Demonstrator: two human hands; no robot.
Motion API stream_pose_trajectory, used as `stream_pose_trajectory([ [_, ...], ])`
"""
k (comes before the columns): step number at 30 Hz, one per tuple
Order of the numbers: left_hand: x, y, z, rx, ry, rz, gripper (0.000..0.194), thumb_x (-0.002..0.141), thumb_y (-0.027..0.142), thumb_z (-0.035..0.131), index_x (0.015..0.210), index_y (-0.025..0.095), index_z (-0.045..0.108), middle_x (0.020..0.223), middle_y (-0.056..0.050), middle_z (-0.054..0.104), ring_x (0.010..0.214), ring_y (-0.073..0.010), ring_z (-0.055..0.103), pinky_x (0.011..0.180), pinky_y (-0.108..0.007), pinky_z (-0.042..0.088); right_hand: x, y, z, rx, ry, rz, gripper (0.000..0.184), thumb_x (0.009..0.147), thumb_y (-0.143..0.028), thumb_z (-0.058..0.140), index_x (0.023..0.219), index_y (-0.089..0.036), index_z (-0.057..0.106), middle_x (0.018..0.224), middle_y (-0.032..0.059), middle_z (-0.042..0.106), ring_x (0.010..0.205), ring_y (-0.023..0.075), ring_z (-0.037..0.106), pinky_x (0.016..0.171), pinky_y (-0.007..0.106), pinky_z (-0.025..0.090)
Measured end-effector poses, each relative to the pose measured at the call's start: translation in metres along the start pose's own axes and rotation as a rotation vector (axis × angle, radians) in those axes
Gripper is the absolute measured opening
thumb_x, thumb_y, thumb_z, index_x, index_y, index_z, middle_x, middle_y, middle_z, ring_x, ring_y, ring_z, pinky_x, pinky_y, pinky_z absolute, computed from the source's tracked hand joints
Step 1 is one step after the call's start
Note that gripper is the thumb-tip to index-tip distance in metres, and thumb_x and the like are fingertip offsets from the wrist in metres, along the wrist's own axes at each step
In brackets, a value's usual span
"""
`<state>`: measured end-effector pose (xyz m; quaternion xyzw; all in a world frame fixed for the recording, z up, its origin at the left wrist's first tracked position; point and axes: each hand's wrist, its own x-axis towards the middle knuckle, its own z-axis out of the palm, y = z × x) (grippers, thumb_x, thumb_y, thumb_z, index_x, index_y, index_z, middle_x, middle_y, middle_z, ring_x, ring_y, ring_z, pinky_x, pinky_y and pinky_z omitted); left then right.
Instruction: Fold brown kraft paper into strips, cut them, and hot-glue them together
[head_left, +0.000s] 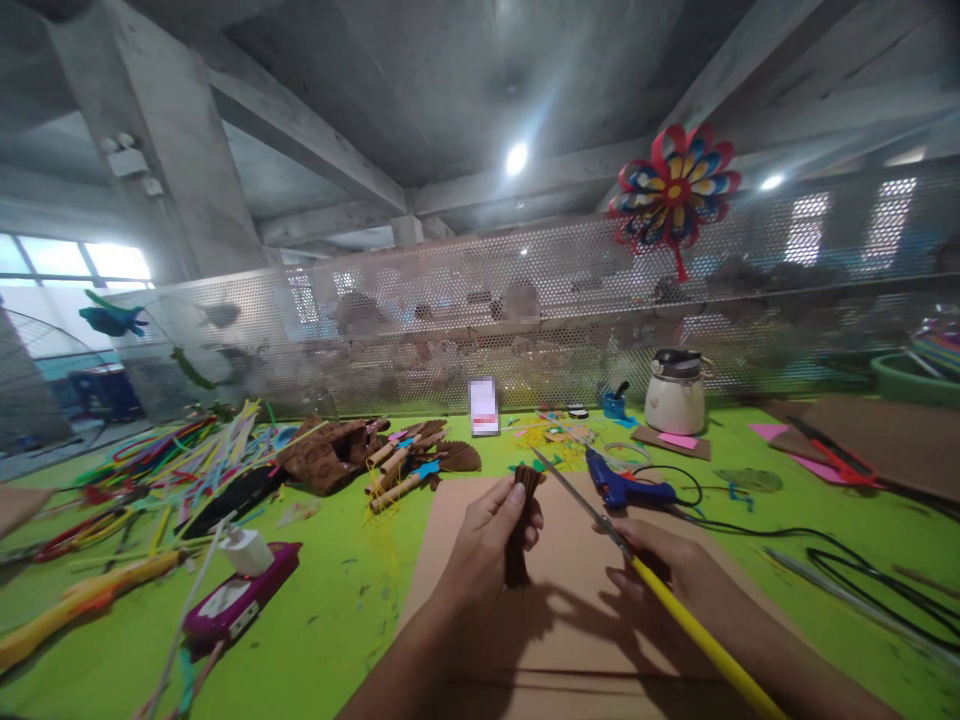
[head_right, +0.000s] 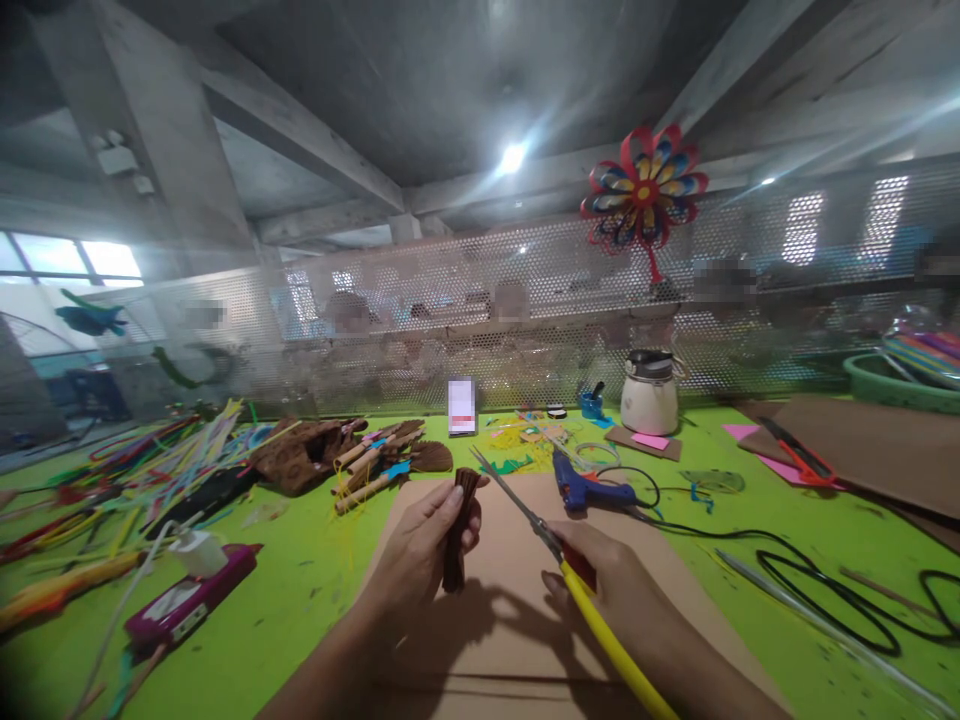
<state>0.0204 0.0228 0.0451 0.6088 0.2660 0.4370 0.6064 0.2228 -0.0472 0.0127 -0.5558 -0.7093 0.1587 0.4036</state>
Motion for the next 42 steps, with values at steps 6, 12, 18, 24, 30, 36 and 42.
stream_pose_trajectory([
  [6,-0.001,0.002,0.001,-0.081,0.015,-0.02,0.044,0.078,0.049,0.061,0.101,0.011,0.061,0.073,-0.002,0.05,0.06,-0.0085,0.043,0.059,-0.023,0.034,0.001,-0.002,-0.001,-0.036,-0.014,-0.015,0.024,0.078,-0.028,0.051,0.094,-0.015,0.064,0.075,0.0038,0.064,0.068,0.0184,0.057,0.062,0.027,0.048],
  [12,0.0,-0.004,-0.004,0.008,0.014,0.045,0.044,0.084,0.053,0.052,0.093,0.011,0.062,0.075,-0.004,0.052,0.064,-0.0104,0.045,0.061,-0.023,0.036,0.001,-0.004,-0.003,-0.016,-0.022,-0.02,0.025,0.08,-0.028,0.051,0.097,-0.016,0.065,0.082,0.0059,0.066,0.074,0.0206,0.061,0.068,0.03,0.051],
  [18,0.002,-0.002,-0.005,0.086,0.022,0.091,0.04,0.08,0.049,0.059,0.098,0.014,0.064,0.072,-0.002,0.05,0.064,-0.0101,0.044,0.059,-0.021,0.036,0.001,-0.004,-0.004,0.016,0.006,-0.053,0.029,0.083,-0.025,0.049,0.107,-0.015,0.062,0.092,0.0086,0.064,0.09,0.0224,0.061,0.082,0.033,0.05],
  [24,-0.003,0.001,0.002,0.143,0.059,0.092,0.036,0.084,0.05,0.054,0.083,0.014,0.059,0.069,-0.001,0.048,0.055,-0.0073,0.039,0.049,-0.018,0.032,0.0,0.0,-0.008,-0.09,0.004,-0.088,0.036,0.081,-0.022,0.05,0.117,-0.019,0.058,0.09,0.0073,0.063,0.094,0.0234,0.059,0.082,0.035,0.05],
  [30,-0.002,0.001,0.001,0.3,0.105,0.177,0.033,0.084,0.047,0.055,0.08,0.014,0.06,0.066,0.001,0.047,0.054,-0.008,0.04,0.048,-0.019,0.033,-0.007,0.0,-0.006,-0.231,0.045,-0.091,0.061,0.068,-0.008,0.05,0.128,-0.021,0.049,0.109,0.0107,0.056,0.105,0.0252,0.053,0.09,0.04,0.046],
  [36,-0.002,0.004,0.001,0.506,0.108,0.411,0.022,0.087,0.034,0.053,0.082,0.015,0.065,0.077,-0.003,0.055,0.071,-0.0127,0.049,0.063,-0.022,0.04,-0.011,-0.002,-0.012,-0.347,0.095,-0.113,0.071,0.064,-0.002,0.044,0.131,-0.024,0.047,0.105,0.0101,0.052,0.1,0.0252,0.054,0.087,0.042,0.048],
  [42,-0.006,0.008,0.006,0.615,0.079,0.501,0.019,0.089,0.024,0.051,0.087,0.016,0.067,0.079,-0.004,0.056,0.077,-0.0138,0.051,0.072,-0.023,0.04,-0.011,0.001,-0.02,-0.404,0.064,-0.153,0.07,0.068,-0.005,0.046,0.134,-0.027,0.043,0.104,0.0096,0.051,0.092,0.0236,0.056,0.082,0.041,0.051],
])
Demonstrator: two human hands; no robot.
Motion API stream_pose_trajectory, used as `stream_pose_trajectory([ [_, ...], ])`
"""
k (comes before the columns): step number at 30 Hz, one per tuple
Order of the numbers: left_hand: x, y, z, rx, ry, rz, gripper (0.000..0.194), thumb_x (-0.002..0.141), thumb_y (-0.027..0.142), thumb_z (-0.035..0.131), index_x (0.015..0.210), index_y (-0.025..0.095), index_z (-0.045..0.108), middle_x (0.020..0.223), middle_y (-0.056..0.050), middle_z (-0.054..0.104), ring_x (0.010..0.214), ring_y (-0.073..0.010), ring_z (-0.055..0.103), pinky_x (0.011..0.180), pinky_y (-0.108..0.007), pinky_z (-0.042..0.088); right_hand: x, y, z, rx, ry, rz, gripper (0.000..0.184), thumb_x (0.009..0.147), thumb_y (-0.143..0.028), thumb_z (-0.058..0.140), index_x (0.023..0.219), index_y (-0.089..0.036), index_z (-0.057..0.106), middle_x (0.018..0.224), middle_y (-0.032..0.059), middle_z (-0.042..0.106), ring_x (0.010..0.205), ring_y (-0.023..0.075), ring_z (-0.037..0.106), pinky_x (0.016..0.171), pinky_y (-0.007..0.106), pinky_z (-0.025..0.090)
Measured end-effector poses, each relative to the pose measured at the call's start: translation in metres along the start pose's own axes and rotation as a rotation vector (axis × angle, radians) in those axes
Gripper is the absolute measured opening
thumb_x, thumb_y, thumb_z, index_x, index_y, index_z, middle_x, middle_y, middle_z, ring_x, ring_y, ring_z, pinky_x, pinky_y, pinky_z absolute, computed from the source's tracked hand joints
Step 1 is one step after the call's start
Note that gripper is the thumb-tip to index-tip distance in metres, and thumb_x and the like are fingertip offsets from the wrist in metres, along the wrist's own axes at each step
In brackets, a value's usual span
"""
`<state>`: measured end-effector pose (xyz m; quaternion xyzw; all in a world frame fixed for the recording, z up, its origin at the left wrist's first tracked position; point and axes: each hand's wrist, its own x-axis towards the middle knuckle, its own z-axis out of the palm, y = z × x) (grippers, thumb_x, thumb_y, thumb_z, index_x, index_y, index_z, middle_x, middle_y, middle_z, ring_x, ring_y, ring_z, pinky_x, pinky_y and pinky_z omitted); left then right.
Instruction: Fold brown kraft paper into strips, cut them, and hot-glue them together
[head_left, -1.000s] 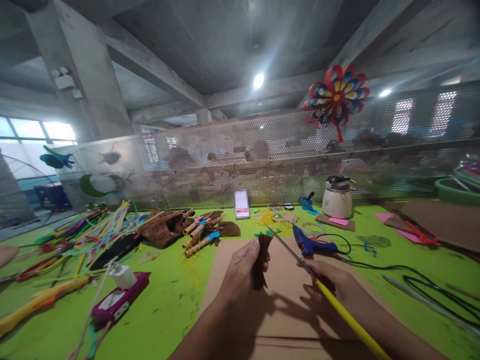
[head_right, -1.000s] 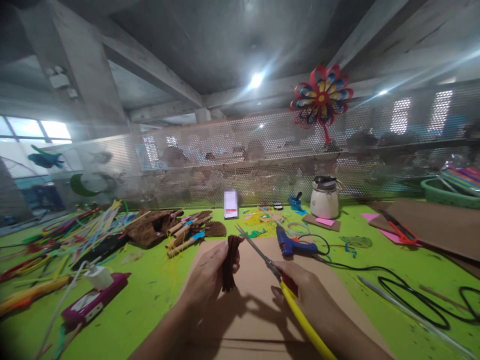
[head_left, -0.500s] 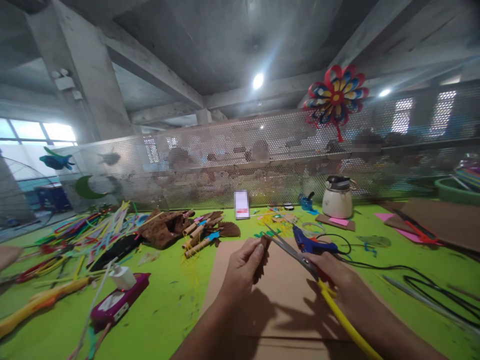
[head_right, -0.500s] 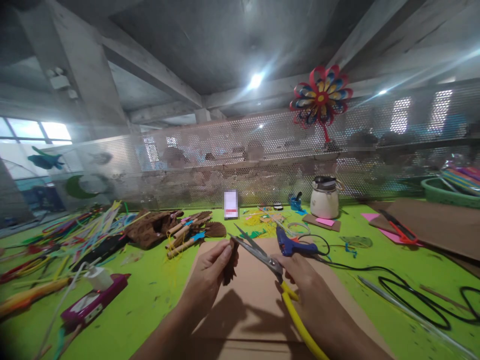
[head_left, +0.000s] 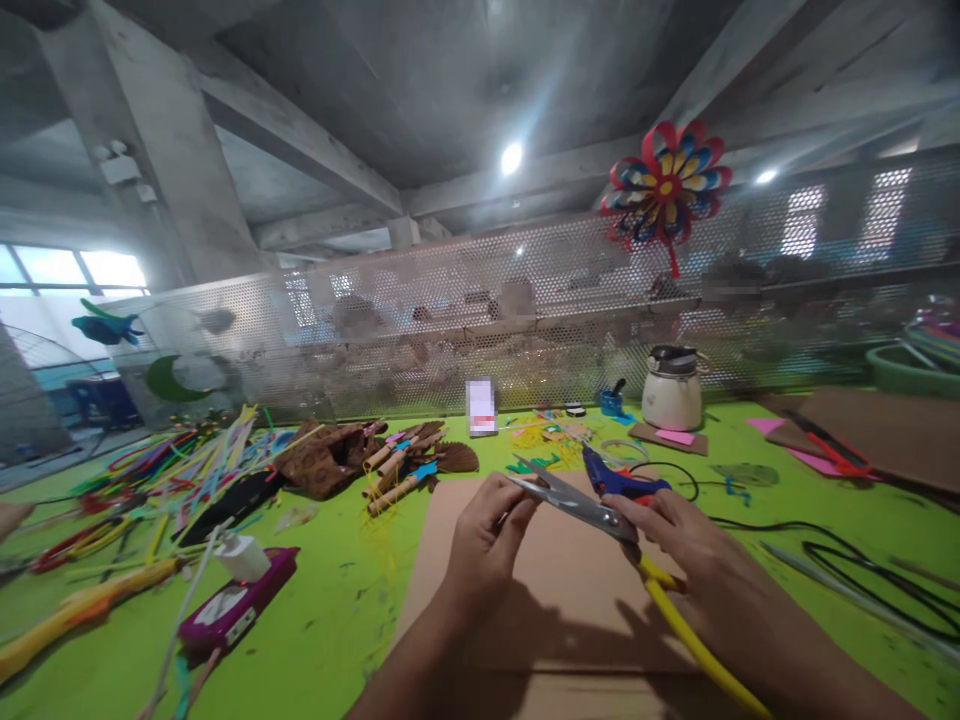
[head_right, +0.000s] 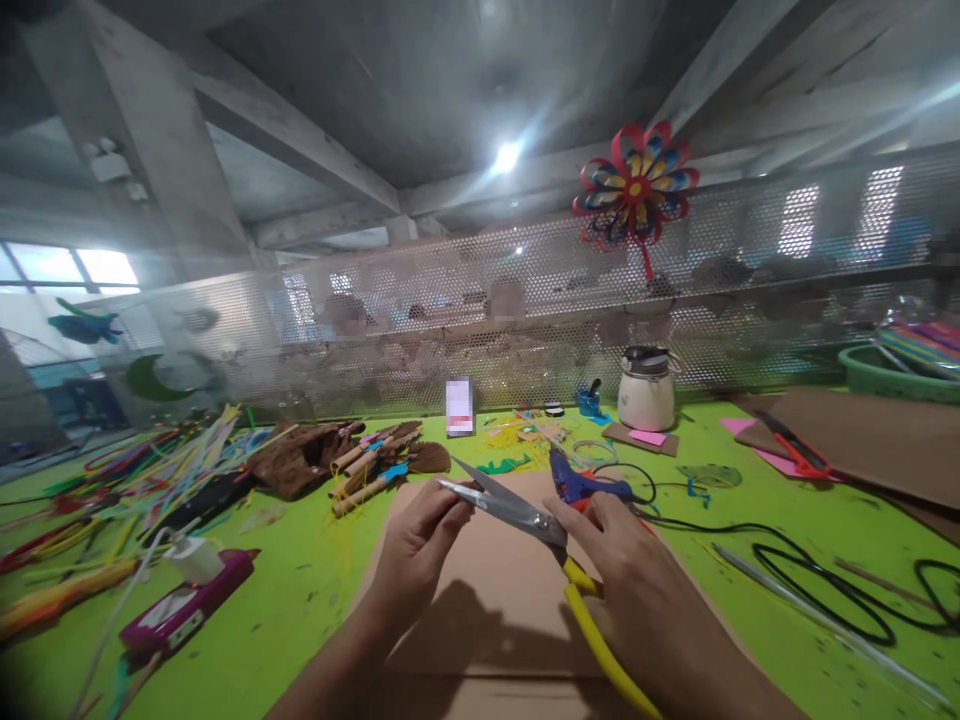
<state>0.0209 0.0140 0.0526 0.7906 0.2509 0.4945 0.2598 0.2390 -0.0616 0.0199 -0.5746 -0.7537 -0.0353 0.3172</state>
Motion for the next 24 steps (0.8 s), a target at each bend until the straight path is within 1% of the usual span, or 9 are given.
stream_pose_trajectory([
  [4,0.0,0.0,0.0,-0.008,-0.015,0.02,0.017,0.089,0.023,0.051,0.09,0.016,0.067,0.084,-0.005,0.059,0.081,-0.0147,0.054,0.075,-0.023,0.041,0.0,0.001,-0.002,-0.013,-0.002,-0.027,0.074,0.065,-0.002,0.045,0.135,-0.026,0.042,0.104,0.0096,0.05,0.092,0.0233,0.056,0.082,0.041,0.051],
  [7,-0.001,-0.001,0.0,-0.024,-0.009,0.006,0.017,0.089,0.022,0.051,0.093,0.016,0.067,0.087,-0.005,0.06,0.083,-0.0151,0.054,0.077,-0.024,0.041,0.0,0.001,-0.001,-0.011,0.009,-0.045,0.074,0.065,-0.002,0.045,0.136,-0.025,0.041,0.103,0.0098,0.05,0.091,0.0231,0.056,0.081,0.042,0.051],
  [12,-0.001,0.0,0.003,-0.091,0.009,-0.057,0.016,0.087,0.024,0.054,0.087,0.016,0.067,0.079,-0.004,0.057,0.074,-0.0133,0.05,0.069,-0.023,0.041,0.001,-0.001,0.002,0.01,0.024,-0.035,0.074,0.064,-0.002,0.045,0.135,-0.023,0.042,0.1,0.0095,0.05,0.091,0.0235,0.055,0.081,0.042,0.05],
  [16,0.0,0.003,0.001,-0.158,0.004,-0.075,0.016,0.087,0.025,0.055,0.084,0.015,0.068,0.08,-0.004,0.056,0.076,-0.0133,0.05,0.069,-0.023,0.04,0.001,-0.001,0.004,0.028,0.042,-0.007,0.077,0.063,-0.001,0.044,0.137,-0.024,0.039,0.103,0.01,0.05,0.096,0.0241,0.053,0.085,0.043,0.048],
  [20,0.001,0.003,-0.002,-0.201,-0.035,-0.061,0.015,0.087,0.025,0.056,0.083,0.015,0.068,0.083,-0.005,0.058,0.077,-0.0133,0.05,0.07,-0.023,0.04,0.002,0.0,0.001,0.048,-0.015,0.018,0.074,0.066,-0.003,0.045,0.136,-0.023,0.041,0.104,0.0098,0.05,0.097,0.0237,0.053,0.086,0.042,0.047],
  [24,0.002,-0.001,-0.004,-0.204,-0.08,-0.04,0.015,0.087,0.024,0.056,0.09,0.017,0.069,0.084,-0.005,0.059,0.079,-0.0138,0.052,0.072,-0.024,0.041,0.003,-0.001,-0.007,0.051,-0.084,0.023,0.068,0.069,-0.006,0.048,0.134,-0.024,0.045,0.104,0.0094,0.053,0.096,0.0234,0.055,0.085,0.04,0.048],
])
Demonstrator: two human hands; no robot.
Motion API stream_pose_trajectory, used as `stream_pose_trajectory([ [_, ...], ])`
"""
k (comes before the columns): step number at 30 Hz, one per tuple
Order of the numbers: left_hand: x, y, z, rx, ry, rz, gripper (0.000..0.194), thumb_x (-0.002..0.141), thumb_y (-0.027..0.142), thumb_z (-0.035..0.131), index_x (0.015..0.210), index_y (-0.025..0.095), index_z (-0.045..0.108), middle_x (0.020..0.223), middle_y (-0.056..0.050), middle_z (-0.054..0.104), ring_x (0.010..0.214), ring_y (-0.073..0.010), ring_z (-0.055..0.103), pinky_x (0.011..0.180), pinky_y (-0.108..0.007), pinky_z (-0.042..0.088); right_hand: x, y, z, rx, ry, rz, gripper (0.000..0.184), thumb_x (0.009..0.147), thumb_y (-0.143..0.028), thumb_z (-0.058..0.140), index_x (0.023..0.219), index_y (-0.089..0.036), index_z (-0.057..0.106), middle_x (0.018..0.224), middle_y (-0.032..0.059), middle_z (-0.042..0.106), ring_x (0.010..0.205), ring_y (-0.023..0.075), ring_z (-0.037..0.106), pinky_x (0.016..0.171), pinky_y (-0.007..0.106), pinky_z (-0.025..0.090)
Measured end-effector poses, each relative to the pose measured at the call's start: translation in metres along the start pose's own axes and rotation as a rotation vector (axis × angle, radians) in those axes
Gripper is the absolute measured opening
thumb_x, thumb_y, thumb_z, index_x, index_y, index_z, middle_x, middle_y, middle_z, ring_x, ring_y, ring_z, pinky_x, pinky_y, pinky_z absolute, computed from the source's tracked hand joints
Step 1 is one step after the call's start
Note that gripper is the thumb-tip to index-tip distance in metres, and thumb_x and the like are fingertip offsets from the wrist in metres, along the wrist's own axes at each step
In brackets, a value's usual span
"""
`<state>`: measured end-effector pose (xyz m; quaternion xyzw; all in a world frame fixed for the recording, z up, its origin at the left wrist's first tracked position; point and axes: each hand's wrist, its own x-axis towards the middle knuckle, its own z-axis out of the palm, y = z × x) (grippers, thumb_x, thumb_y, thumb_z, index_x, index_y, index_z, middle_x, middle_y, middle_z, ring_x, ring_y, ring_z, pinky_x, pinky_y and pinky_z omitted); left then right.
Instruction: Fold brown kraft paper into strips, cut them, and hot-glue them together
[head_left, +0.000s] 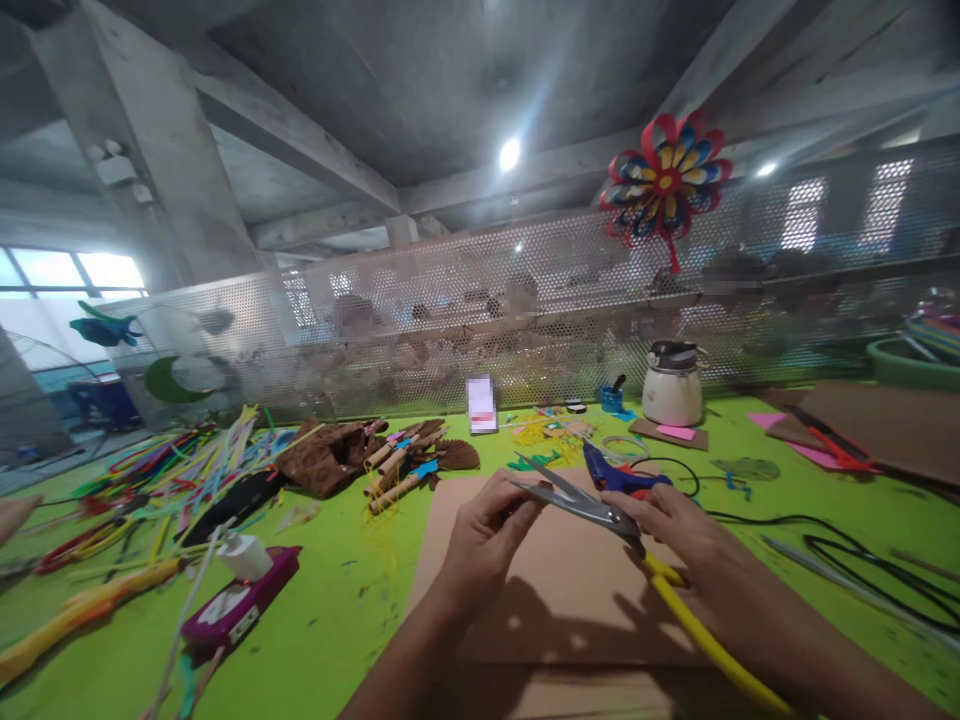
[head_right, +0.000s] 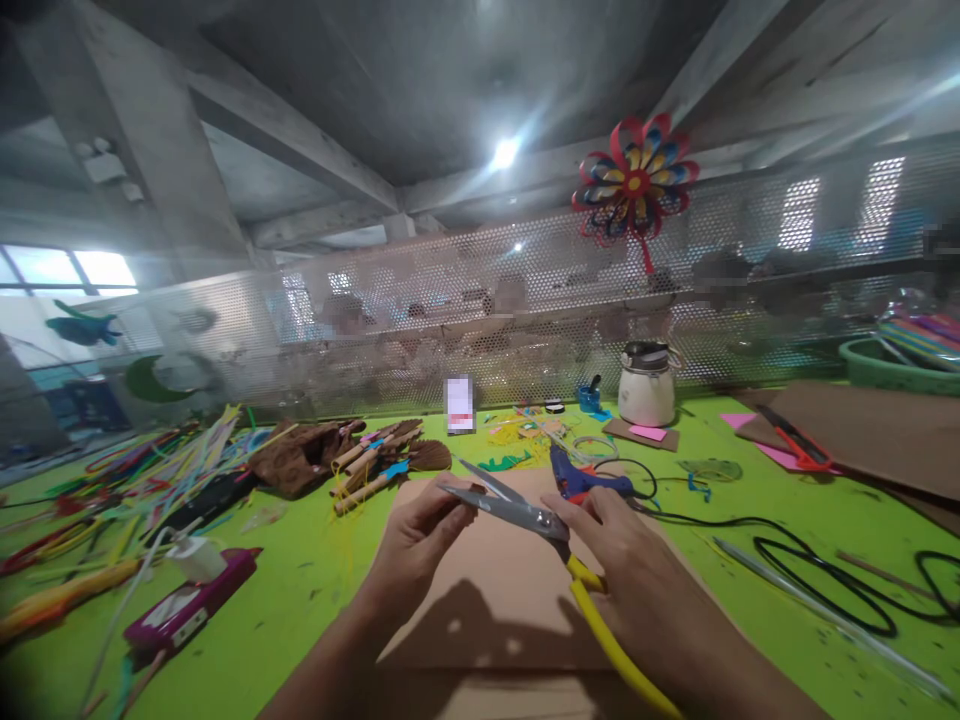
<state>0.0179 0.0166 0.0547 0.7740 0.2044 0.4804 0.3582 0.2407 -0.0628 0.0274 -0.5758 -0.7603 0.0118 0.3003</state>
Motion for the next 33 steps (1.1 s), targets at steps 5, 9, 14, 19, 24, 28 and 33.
stream_pose_trajectory([
  [5,-0.0002,-0.001,0.0006,0.001,-0.044,0.003,0.015,0.086,0.024,0.057,0.092,0.017,0.069,0.092,-0.007,0.063,0.086,-0.0164,0.056,0.078,-0.027,0.044,-0.0009,-0.0017,-0.0062,-0.037,0.001,-0.039,0.064,0.073,-0.009,0.051,0.133,-0.027,0.047,0.106,0.0096,0.056,0.095,0.024,0.057,0.08,0.038,0.05],
  [9,0.0,0.0005,0.0011,0.006,-0.052,0.0,0.017,0.087,0.026,0.056,0.091,0.017,0.069,0.094,-0.008,0.064,0.088,-0.0174,0.057,0.08,-0.029,0.045,-0.0006,-0.0004,-0.0054,-0.058,0.02,-0.064,0.064,0.073,-0.008,0.051,0.133,-0.029,0.046,0.104,0.0092,0.058,0.091,0.0232,0.059,0.075,0.036,0.052],
  [14,0.0008,0.0022,0.0015,0.01,-0.042,-0.012,0.02,0.086,0.032,0.057,0.084,0.016,0.069,0.092,-0.008,0.063,0.086,-0.0177,0.056,0.077,-0.029,0.045,-0.0023,0.0004,-0.0039,-0.086,0.041,-0.068,0.066,0.07,-0.007,0.051,0.133,-0.029,0.047,0.103,0.0092,0.058,0.09,0.0238,0.059,0.071,0.035,0.052],
  [19,0.0008,0.0011,0.0022,-0.016,-0.034,0.014,0.017,0.086,0.028,0.058,0.082,0.016,0.069,0.089,-0.007,0.061,0.082,-0.0162,0.054,0.075,-0.028,0.045,-0.003,-0.0014,-0.0058,-0.077,0.012,-0.06,0.07,0.071,-0.006,0.051,0.135,-0.031,0.043,0.106,0.0089,0.056,0.094,0.0239,0.058,0.075,0.037,0.051],
  [24,0.0009,-0.0008,-0.0002,-0.038,-0.06,0.043,0.014,0.086,0.023,0.058,0.088,0.017,0.07,0.09,-0.007,0.062,0.084,-0.0159,0.055,0.077,-0.028,0.045,-0.0018,-0.0005,-0.0054,-0.04,0.005,-0.072,0.068,0.072,-0.007,0.051,0.136,-0.029,0.043,0.102,0.0079,0.056,0.091,0.0219,0.058,0.078,0.036,0.051],
  [28,0.0007,-0.0012,-0.0019,-0.013,-0.078,0.018,0.016,0.086,0.027,0.058,0.089,0.017,0.07,0.088,-0.007,0.062,0.083,-0.0167,0.056,0.076,-0.029,0.046,-0.0029,0.0009,-0.0038,-0.051,0.025,-0.079,0.068,0.07,-0.007,0.053,0.134,-0.03,0.046,0.102,0.0077,0.058,0.091,0.0221,0.059,0.075,0.033,0.051],
  [33,0.0005,-0.0011,-0.0017,0.014,-0.053,0.011,0.017,0.085,0.029,0.059,0.085,0.017,0.07,0.085,-0.007,0.061,0.079,-0.0156,0.054,0.073,-0.028,0.046,-0.0044,-0.0004,-0.0053,-0.08,0.053,-0.08,0.068,0.067,-0.005,0.052,0.13,-0.03,0.049,0.1,0.0069,0.061,0.085,0.0216,0.061,0.071,0.033,0.051],
])
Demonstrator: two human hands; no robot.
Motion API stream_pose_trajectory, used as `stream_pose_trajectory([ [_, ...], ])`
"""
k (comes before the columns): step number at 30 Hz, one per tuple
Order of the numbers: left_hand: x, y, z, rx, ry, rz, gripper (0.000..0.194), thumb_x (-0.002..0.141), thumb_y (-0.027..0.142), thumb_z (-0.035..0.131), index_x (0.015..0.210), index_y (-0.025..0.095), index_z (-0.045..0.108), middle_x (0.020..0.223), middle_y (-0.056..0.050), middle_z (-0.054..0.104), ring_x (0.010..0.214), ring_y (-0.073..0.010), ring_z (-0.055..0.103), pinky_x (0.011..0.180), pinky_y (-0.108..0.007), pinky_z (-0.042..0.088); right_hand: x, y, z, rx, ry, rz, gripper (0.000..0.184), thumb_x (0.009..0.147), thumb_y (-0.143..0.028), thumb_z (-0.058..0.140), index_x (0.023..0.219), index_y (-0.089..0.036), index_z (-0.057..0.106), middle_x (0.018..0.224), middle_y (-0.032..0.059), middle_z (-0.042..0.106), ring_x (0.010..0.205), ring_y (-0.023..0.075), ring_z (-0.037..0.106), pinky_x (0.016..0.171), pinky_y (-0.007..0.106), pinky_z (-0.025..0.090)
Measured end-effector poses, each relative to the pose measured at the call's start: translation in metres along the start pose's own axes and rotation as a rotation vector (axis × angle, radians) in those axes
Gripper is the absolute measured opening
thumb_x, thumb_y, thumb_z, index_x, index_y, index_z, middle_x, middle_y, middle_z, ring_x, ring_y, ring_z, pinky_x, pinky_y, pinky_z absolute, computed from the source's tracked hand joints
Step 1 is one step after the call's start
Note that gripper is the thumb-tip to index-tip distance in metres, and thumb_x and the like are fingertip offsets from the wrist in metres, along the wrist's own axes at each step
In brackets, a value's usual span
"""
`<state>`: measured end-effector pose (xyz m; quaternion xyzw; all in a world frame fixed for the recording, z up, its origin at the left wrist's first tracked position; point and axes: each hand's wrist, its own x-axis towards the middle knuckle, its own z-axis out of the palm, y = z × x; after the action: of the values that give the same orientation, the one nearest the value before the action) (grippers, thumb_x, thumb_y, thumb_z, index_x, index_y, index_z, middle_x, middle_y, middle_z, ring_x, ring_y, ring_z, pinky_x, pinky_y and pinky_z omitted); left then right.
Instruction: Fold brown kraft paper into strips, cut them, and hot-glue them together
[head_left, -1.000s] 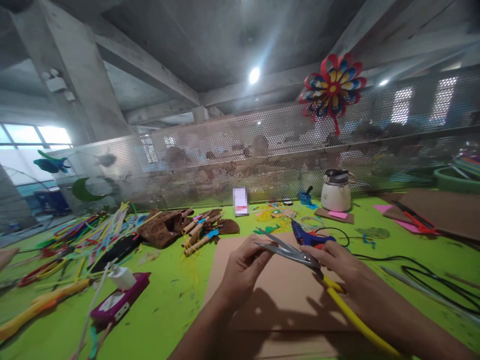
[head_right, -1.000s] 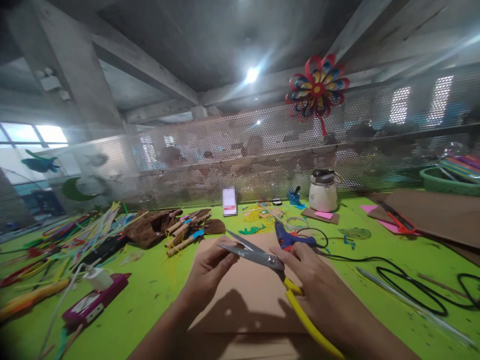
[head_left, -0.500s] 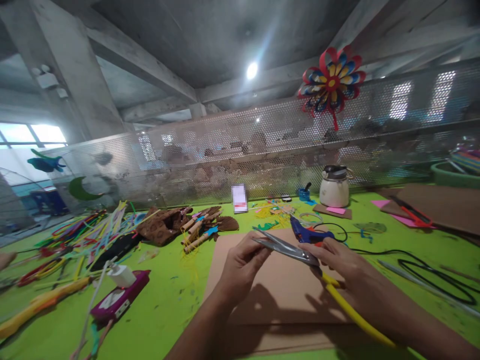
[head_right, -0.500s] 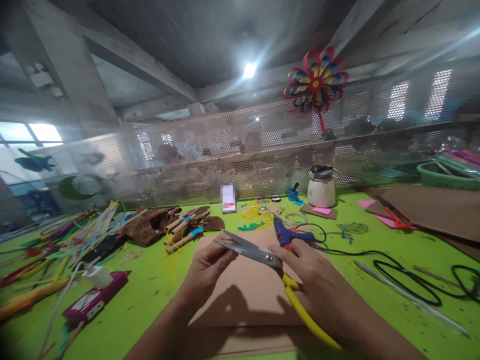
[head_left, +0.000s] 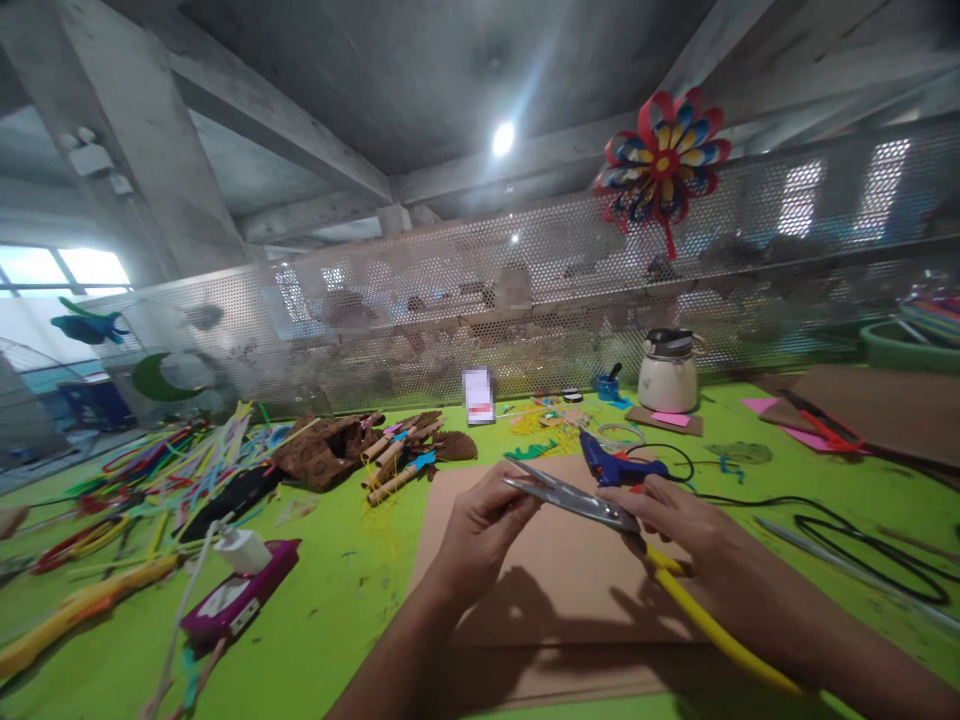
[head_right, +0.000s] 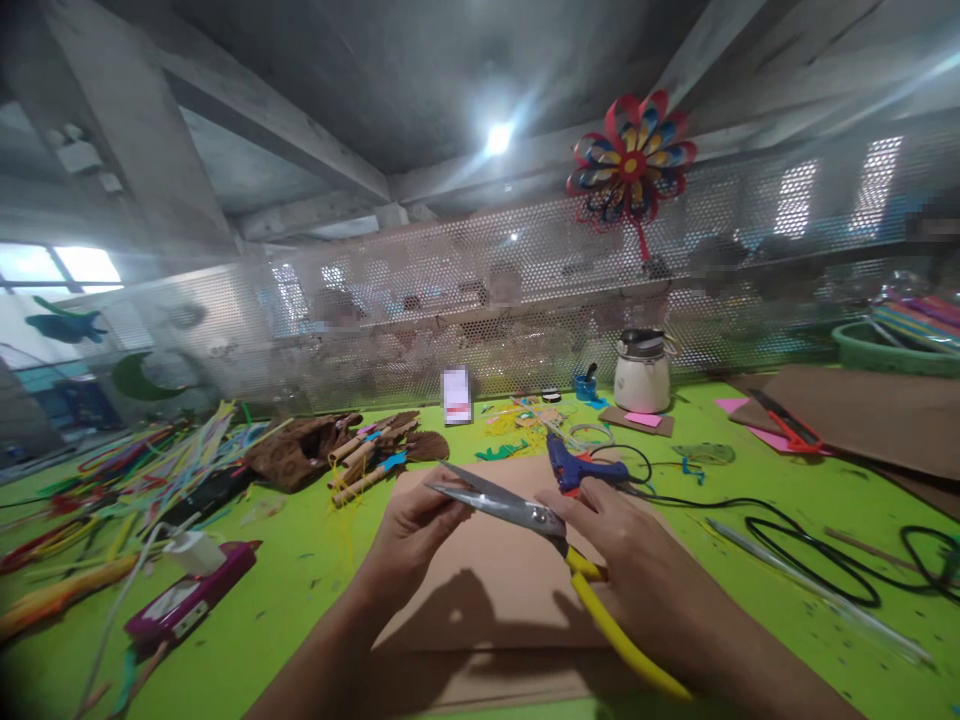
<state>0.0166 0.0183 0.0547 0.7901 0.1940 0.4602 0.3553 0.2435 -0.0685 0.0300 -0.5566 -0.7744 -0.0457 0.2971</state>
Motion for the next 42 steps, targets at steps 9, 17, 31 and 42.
stream_pose_trajectory([
  [9,0.0,0.003,0.001,-0.01,0.008,-0.012,0.016,0.084,0.028,0.06,0.083,0.016,0.071,0.084,-0.007,0.059,0.077,-0.0154,0.052,0.07,-0.027,0.044,-0.001,-0.001,0.002,-0.019,0.024,-0.011,0.061,0.066,-0.009,0.054,0.125,-0.027,0.054,0.1,0.0071,0.064,0.088,0.0236,0.061,0.074,0.035,0.051],
  [17,-0.001,0.0,0.001,-0.044,-0.001,-0.029,0.02,0.084,0.031,0.06,0.075,0.015,0.068,0.078,-0.006,0.056,0.074,-0.0144,0.049,0.066,-0.026,0.042,-0.001,-0.006,0.004,-0.044,0.078,-0.074,0.054,0.068,-0.008,0.049,0.121,-0.019,0.055,0.092,0.0099,0.063,0.085,0.0241,0.06,0.072,0.035,0.05],
  [31,0.001,-0.002,0.003,-0.049,-0.051,0.002,0.018,0.084,0.03,0.06,0.083,0.016,0.071,0.085,-0.008,0.061,0.083,-0.0176,0.055,0.077,-0.03,0.045,0.002,-0.007,0.006,-0.034,0.014,-0.022,0.059,0.07,-0.007,0.05,0.127,-0.023,0.048,0.099,0.0089,0.059,0.085,0.0218,0.058,0.071,0.031,0.049],
  [42,0.0,0.0,0.009,-0.07,-0.076,-0.038,0.016,0.084,0.026,0.06,0.088,0.016,0.072,0.086,-0.008,0.062,0.082,-0.0175,0.056,0.073,-0.029,0.045,0.0,-0.004,0.009,-0.03,0.031,-0.063,0.037,0.075,-0.007,0.047,0.106,-0.02,0.061,0.088,0.0078,0.065,0.078,0.0206,0.061,0.07,0.029,0.048],
])
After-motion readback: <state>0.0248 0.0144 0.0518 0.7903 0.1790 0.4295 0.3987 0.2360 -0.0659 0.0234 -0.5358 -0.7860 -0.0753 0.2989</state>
